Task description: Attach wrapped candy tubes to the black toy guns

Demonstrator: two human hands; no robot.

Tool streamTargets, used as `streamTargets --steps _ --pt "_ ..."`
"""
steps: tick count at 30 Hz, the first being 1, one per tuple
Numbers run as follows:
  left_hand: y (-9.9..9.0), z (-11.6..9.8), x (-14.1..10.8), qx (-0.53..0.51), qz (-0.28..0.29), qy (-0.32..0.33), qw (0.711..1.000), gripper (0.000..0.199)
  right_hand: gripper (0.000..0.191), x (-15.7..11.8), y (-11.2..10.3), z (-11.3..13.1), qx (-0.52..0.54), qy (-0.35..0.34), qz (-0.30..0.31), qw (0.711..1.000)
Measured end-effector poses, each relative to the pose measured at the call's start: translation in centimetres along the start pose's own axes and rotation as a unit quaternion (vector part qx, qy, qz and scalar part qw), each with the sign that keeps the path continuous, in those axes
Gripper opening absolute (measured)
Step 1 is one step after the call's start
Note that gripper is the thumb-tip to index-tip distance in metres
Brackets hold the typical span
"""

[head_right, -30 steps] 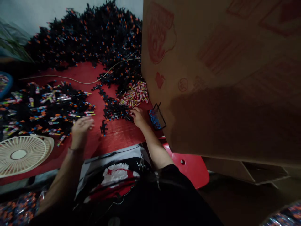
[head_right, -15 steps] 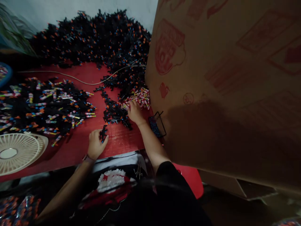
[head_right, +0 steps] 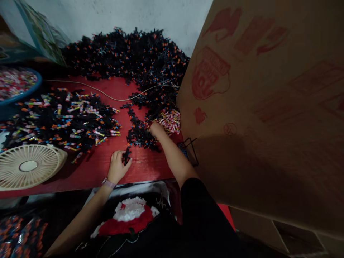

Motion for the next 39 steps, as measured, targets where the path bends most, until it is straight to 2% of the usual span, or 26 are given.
streamTargets --steps 4,8,10,13,15,17,19,22,25,29,31,34,36,39 --pt "0.0 0.0 -0.2 0.008 -0.015 0.006 1.000 0.037 0.048 -2.0 0.5 -1.4 0.042 0.032 -0.043 0.998" --pt "-0.4 -0.4 -0.4 0.024 -0.026 0.009 0.999 0.037 0.049 -4.3 0.4 -2.8 0.109 0.019 -0.115 0.987" --pt "-0.6 -0.4 -0.5 0.023 -0.029 0.006 0.999 0.036 0.048 -5.9 -0.1 -4.1 0.204 -0.006 -0.175 0.963" --pt "-0.8 0.4 -0.8 -0.015 -0.046 -0.023 0.999 0.033 0.044 -9.5 -0.1 -6.5 0.358 -0.053 -0.257 0.896" --pt "-1.0 1.2 -1.0 -0.049 -0.067 -0.054 0.995 0.034 0.045 -12.2 0.9 -7.6 0.383 -0.074 -0.284 0.876" --pt "-1.2 1.9 -1.1 -0.075 -0.079 -0.089 0.990 0.038 0.045 -14.6 2.2 -8.0 0.360 -0.083 -0.290 0.883" --pt "-1.3 2.2 -1.2 -0.095 -0.076 -0.122 0.985 0.041 0.043 -16.4 3.7 -7.7 0.320 -0.093 -0.273 0.902" --pt "-1.5 2.4 -1.2 -0.139 -0.077 -0.164 0.974 0.043 0.034 -17.6 5.3 -7.1 0.297 -0.102 -0.229 0.921" --pt "-1.7 2.9 -1.3 -0.240 -0.107 -0.217 0.940 0.048 0.022 -17.6 5.6 -7.2 0.316 -0.084 -0.206 0.922" --pt "-1.0 4.1 -2.7 -0.402 -0.171 -0.346 0.830 0.047 0.025 -17.6 4.4 -7.5 0.366 -0.078 -0.213 0.903" --pt "-0.5 3.4 -3.3 -0.448 -0.162 -0.380 0.793 0.041 0.028 -18.0 3.7 -8.3 0.419 -0.045 -0.221 0.879" --pt "-0.4 0.9 -3.7 -0.490 -0.128 -0.388 0.770 0.047 0.036 -19.0 3.4 -8.7 0.564 0.016 -0.183 0.805" --pt "-0.5 -1.2 -3.9 -0.525 -0.115 -0.392 0.747 0.052 0.041 -20.2 3.7 -6.8 0.663 0.016 -0.103 0.741" --pt "-1.1 -4.3 -3.3 -0.571 -0.116 -0.383 0.717 0.054 0.045 -22.6 3.6 -2.1 0.745 -0.011 0.024 0.667"
Point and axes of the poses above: each hand's wrist, its own x-axis towards the middle knuckle, its own y-axis out of the palm, z = x × y, the point moved 10 cm from there along x, towards the middle knuckle, and after that the axes turned 10 degrees about y, right-handed, at the moved point
